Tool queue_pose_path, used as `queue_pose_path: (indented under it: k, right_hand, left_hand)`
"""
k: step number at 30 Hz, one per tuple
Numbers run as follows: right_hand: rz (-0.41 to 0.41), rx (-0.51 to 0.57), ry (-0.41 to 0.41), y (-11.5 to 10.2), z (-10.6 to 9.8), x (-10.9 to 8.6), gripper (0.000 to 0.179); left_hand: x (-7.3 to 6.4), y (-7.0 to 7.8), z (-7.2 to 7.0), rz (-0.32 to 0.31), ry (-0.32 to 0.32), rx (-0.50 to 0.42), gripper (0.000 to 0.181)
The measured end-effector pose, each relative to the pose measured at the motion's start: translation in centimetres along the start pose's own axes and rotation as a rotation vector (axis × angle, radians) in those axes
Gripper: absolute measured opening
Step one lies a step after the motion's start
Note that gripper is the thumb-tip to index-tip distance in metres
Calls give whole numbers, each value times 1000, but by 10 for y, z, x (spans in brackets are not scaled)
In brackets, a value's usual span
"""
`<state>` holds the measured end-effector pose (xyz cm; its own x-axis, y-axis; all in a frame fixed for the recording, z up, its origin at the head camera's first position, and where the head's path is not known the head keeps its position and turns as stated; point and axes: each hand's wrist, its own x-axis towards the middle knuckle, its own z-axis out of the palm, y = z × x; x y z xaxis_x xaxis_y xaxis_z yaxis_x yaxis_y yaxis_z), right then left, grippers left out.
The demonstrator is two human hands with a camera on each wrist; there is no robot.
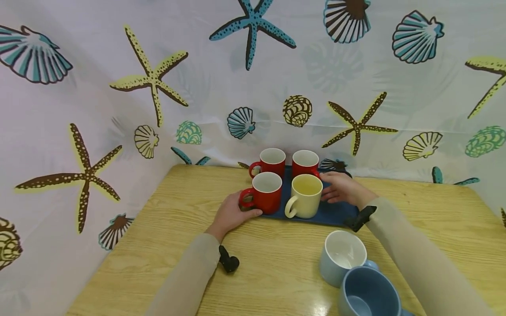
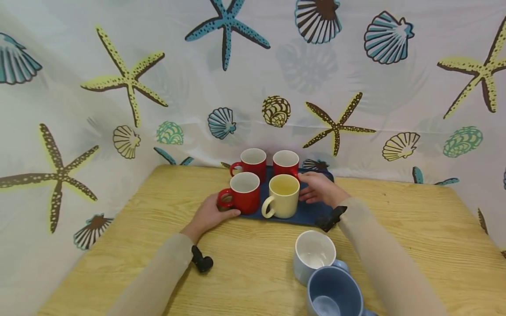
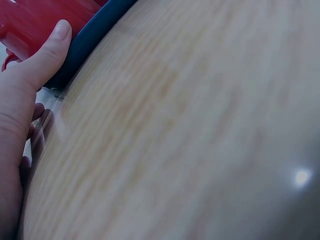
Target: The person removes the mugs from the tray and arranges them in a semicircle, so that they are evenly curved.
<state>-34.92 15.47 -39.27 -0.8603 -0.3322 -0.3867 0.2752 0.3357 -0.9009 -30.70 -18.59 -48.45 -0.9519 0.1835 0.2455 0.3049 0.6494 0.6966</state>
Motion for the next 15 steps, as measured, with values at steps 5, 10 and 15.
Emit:
queue_pose_path:
  k: [5,10,15]
  right_hand:
    - [19,4,33,1,6,6,53]
    - [31,38,66,1,9,12,52]
    - [54,74,101,2,10,17,48]
  left_hand:
    - [1,-1,1,-2,-1,5,68]
    - [1,-1,1,-1,6,9,69]
    - [1,-2,2,-3,10,25,69]
